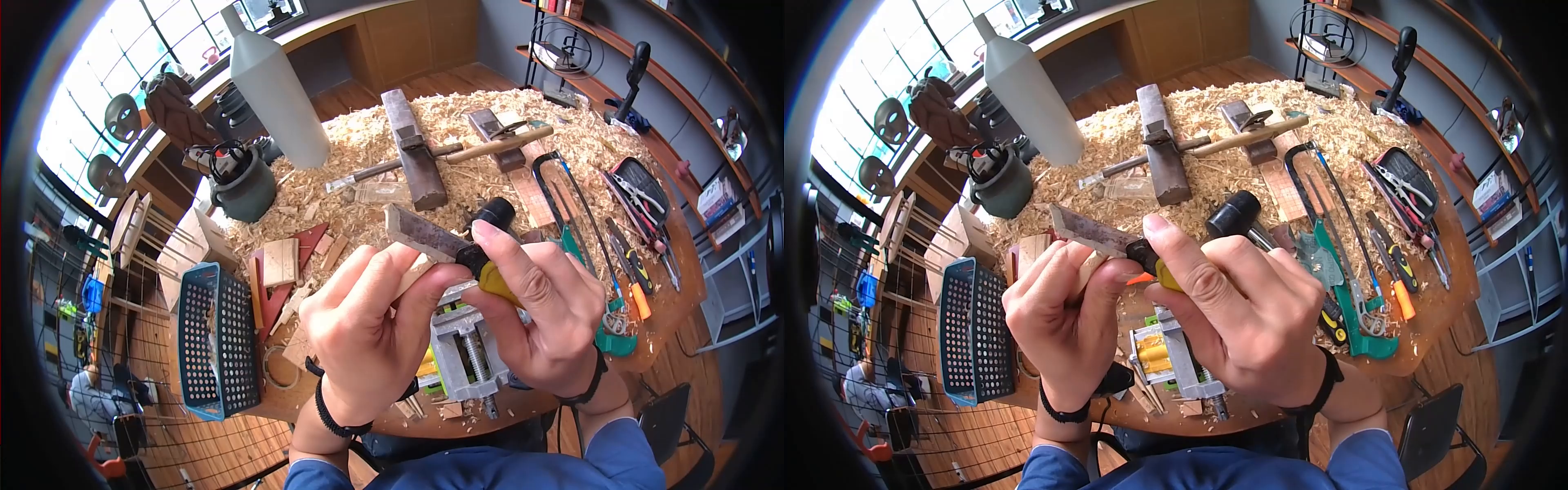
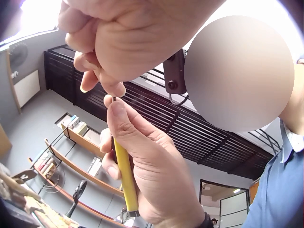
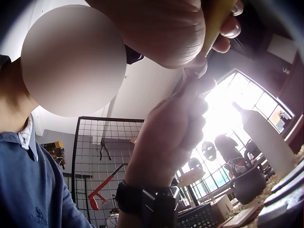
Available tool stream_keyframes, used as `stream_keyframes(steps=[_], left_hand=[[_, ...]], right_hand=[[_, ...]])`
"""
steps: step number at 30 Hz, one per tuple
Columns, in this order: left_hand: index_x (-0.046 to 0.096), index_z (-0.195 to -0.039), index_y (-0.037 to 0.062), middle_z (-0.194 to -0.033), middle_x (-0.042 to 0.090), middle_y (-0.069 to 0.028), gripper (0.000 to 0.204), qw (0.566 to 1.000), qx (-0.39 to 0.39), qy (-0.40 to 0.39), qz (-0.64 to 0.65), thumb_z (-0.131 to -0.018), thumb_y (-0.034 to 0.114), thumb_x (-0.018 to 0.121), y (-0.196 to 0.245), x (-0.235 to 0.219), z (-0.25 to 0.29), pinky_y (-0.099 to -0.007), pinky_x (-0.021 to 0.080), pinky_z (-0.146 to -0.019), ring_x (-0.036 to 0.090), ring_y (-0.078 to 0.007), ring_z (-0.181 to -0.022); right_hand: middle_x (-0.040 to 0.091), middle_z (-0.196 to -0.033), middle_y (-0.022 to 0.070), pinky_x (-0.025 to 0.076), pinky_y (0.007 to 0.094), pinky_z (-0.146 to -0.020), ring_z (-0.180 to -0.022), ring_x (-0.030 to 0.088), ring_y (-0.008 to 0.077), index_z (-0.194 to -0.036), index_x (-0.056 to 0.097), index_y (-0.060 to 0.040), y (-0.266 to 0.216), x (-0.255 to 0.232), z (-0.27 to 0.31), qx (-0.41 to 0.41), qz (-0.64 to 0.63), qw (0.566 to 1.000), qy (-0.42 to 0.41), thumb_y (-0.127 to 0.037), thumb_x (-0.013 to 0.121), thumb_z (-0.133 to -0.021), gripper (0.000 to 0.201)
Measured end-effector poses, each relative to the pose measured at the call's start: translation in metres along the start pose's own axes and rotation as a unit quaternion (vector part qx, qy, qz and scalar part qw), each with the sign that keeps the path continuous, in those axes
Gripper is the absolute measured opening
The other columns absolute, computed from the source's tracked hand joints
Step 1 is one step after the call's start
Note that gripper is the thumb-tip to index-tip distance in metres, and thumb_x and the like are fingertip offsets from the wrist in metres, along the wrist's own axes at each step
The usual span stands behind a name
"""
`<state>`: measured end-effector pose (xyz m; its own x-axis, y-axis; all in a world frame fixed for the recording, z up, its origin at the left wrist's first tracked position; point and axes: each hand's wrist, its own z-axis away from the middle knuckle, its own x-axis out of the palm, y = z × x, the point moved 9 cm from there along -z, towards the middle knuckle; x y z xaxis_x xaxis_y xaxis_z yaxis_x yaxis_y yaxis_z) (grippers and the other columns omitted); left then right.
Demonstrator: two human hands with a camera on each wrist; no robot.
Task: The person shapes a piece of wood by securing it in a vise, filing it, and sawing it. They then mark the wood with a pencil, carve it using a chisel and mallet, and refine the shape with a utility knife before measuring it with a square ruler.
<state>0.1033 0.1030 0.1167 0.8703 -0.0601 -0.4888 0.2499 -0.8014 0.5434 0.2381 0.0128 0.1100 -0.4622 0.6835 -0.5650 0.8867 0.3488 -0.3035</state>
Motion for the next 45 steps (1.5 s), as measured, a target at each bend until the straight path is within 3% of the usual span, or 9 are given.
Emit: stream_keyframes(steps=[8,17,21,25,28,31,37,40,45], left_hand=[[0.077,-0.092,0.0052,-0.071,0.058,-0.0077,0.011,0.999,0.022,-0.023,0.033,-0.090,0.012,0.085,0.002,0.002,-0.002,-0.0338,0.042,-0.051,0.055,-0.0226,-0.056],[0.077,-0.097,0.0027,-0.072,0.062,-0.0081,0.013,1.000,0.005,0.003,0.006,-0.091,0.012,0.084,-0.002,-0.001,-0.001,-0.0329,0.044,-0.052,0.058,-0.0205,-0.057],[0.074,-0.107,-0.0006,-0.074,0.065,-0.0094,0.018,1.000,0.021,0.012,-0.007,-0.097,0.014,0.080,-0.005,-0.001,-0.004,-0.0316,0.048,-0.056,0.061,-0.0206,-0.057],[0.069,-0.121,-0.0039,-0.084,0.067,0.0022,0.027,0.984,-0.087,-0.007,0.155,-0.110,0.020,0.064,-0.025,0.003,0.002,-0.0219,0.039,-0.062,0.052,-0.0038,-0.071],[0.065,-0.123,-0.0046,-0.081,0.060,0.0024,0.027,0.949,-0.155,-0.049,0.271,-0.112,0.018,0.059,-0.032,0.015,0.006,-0.0199,0.035,-0.061,0.048,-0.0025,-0.070],[0.062,-0.123,-0.0052,-0.079,0.056,0.0030,0.025,0.946,-0.166,-0.052,0.272,-0.113,0.017,0.055,-0.030,0.015,0.006,-0.0190,0.031,-0.061,0.045,-0.0016,-0.070],[0.068,-0.118,-0.0074,-0.082,0.063,0.0001,0.024,0.967,-0.123,-0.063,0.213,-0.111,0.014,0.058,-0.028,0.018,0.006,-0.0188,0.040,-0.064,0.055,-0.0040,-0.073],[0.072,-0.109,-0.0055,-0.079,0.069,-0.0151,0.015,0.983,-0.090,-0.059,0.151,-0.100,0.006,0.067,-0.018,0.015,0.002,-0.0314,0.051,-0.058,0.070,-0.0232,-0.062],[0.073,-0.112,-0.0035,-0.080,0.067,-0.0134,0.019,0.997,-0.022,-0.041,0.066,-0.095,0.005,0.071,-0.006,0.011,-0.001,-0.0337,0.051,-0.057,0.068,-0.0259,-0.061]], right_hand=[[0.064,-0.086,0.0084,0.051,0.0354,-0.061,-0.068,0.062,0.0220,-0.141,0.067,0.0002,0.007,0.002,0.000,0.012,-0.078,0.997,-0.002,-0.012,0.084,-0.090,0.056],[0.065,-0.089,0.0093,0.050,0.0343,-0.061,-0.069,0.061,0.0202,-0.140,0.067,0.0014,0.000,0.003,0.002,-0.002,0.028,1.000,0.000,-0.012,0.083,-0.092,0.053],[0.063,-0.085,0.0026,0.044,0.0298,-0.057,-0.066,0.056,0.0120,-0.140,0.068,-0.0008,0.018,-0.017,0.004,0.027,-0.008,0.992,0.123,-0.022,0.077,-0.100,0.047],[0.064,-0.100,0.0022,0.042,0.0198,-0.069,-0.079,0.051,0.0024,-0.145,0.055,0.0037,0.046,-0.019,0.015,0.202,-0.232,0.943,0.129,-0.023,0.065,-0.109,0.046],[0.067,-0.098,0.0041,0.045,0.0198,-0.068,-0.076,0.055,0.0034,-0.137,0.058,0.0044,0.047,-0.006,0.016,0.196,-0.348,0.912,0.094,-0.023,0.061,-0.111,0.038],[0.070,-0.093,0.0070,0.050,0.0231,-0.065,-0.073,0.060,0.0063,-0.135,0.060,0.0041,0.042,-0.001,0.012,0.174,-0.298,0.937,0.052,-0.020,0.057,-0.113,0.033],[0.070,-0.088,0.0054,0.049,0.0214,-0.061,-0.067,0.059,0.0058,-0.133,0.058,0.0011,0.036,0.014,0.014,0.231,-0.295,0.927,-0.013,-0.024,0.052,-0.115,0.031],[0.069,-0.083,0.0057,0.051,0.0222,-0.059,-0.064,0.061,0.0063,-0.134,0.057,0.0007,0.034,0.019,0.010,0.213,-0.276,0.936,-0.055,-0.016,0.055,-0.113,0.027],[0.070,-0.082,0.0060,0.054,0.0235,-0.058,-0.066,0.067,0.0081,-0.133,0.057,0.0017,0.035,0.021,0.011,0.242,-0.286,0.926,-0.037,-0.015,0.056,-0.112,0.026]])
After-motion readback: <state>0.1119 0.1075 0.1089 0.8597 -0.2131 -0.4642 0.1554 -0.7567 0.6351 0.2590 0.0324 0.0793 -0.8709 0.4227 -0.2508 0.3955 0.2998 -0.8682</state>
